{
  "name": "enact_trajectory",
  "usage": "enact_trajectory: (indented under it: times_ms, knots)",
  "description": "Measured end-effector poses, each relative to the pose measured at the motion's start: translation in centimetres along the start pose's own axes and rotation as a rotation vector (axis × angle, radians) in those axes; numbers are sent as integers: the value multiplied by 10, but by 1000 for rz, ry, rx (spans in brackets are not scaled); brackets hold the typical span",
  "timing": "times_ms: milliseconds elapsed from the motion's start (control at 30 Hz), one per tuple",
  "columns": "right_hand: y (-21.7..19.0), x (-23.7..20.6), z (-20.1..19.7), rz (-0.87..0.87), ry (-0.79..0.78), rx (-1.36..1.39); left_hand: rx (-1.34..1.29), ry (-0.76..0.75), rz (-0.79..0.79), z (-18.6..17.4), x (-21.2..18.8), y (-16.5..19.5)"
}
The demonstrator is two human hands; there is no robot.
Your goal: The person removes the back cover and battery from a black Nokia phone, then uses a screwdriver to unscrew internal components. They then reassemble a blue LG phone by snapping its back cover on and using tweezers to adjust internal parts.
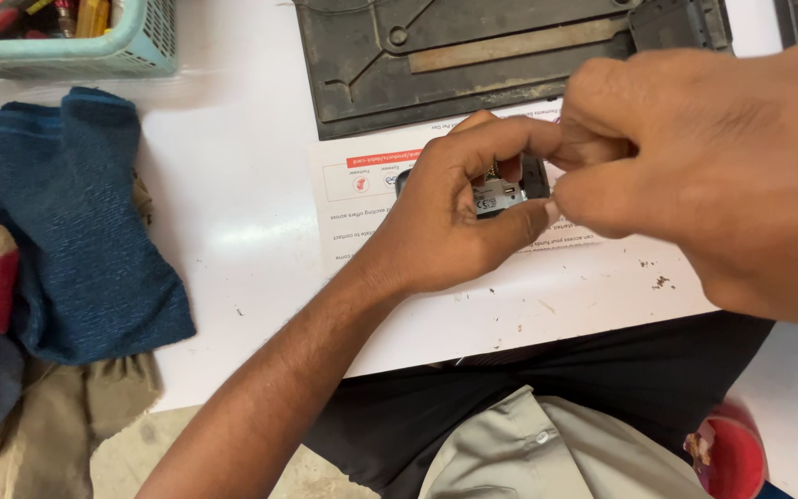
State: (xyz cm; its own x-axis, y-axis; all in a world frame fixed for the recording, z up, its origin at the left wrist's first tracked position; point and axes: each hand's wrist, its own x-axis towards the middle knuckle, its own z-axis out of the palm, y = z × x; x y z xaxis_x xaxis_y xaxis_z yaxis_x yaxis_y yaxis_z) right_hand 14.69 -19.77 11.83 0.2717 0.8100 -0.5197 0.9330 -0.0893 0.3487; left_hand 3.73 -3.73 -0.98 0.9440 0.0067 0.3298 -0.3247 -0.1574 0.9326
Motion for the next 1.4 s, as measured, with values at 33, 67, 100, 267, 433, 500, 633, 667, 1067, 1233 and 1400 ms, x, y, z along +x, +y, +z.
enact_trajectory:
  times_ms: [33,67,100,267,433,500,633,667,1067,1233,1400]
  knots:
    - [2,0,0,-11,52,-4,-19,-1,-16,1,-1,-1]
    - [4,0,1,-21,105,-9,-38,-4,-32,1,-1,-2]
    - [6,-1,1,-51,230,33,-13,-9,-43,2,-1,-3]
    - [9,5,5,129,110,47,-29,-31,-86,1,-2,-5]
    - [6,-2,9,-72,339,135,-1,-6,-103,2,-3,-5]
    - [4,-3,11,-128,357,210,8,3,-94,1,-3,-4]
    - [10,1,10,-135,436,218,-93,-10,-113,1,-2,0]
    - [11,2,10,-85,360,174,-132,-18,-122,1,-3,1]
    - [18,-2,20,-201,530,269,-80,7,-73,-1,-1,1]
    - [19,-1,17,-172,593,357,-32,-9,-80,-1,-2,2]
    - [13,-4,17,-161,571,385,-48,1,-117,-2,-1,-1]
